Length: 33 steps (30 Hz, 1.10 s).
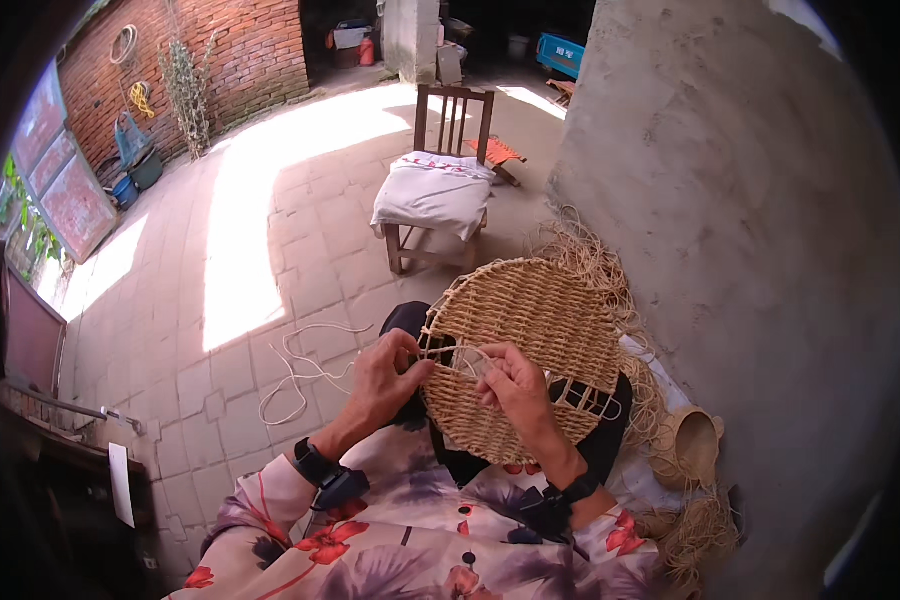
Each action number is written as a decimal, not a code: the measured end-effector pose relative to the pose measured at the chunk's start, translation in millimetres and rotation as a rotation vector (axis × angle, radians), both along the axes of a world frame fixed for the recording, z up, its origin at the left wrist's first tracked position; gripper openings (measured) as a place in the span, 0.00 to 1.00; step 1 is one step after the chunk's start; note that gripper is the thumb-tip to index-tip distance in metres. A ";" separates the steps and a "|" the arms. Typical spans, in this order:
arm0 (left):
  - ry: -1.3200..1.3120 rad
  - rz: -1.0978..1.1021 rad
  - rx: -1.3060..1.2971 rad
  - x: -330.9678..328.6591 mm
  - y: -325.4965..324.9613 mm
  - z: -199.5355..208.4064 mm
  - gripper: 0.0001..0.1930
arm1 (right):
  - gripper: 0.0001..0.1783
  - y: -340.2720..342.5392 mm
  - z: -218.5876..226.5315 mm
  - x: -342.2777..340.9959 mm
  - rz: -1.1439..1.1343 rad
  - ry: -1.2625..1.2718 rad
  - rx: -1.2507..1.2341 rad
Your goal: Weave a circular straw basket base using fiber strands.
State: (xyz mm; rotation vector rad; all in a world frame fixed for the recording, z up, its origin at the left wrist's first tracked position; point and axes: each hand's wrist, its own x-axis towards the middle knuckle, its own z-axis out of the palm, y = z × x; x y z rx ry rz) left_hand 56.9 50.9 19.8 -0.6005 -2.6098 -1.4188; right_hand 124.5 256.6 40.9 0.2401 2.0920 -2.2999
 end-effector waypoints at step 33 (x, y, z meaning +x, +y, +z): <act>-0.013 0.079 0.365 -22.0 -16.9 17.1 0.05 | 0.06 -20.6 -20.9 -9.2 -0.190 0.430 1.200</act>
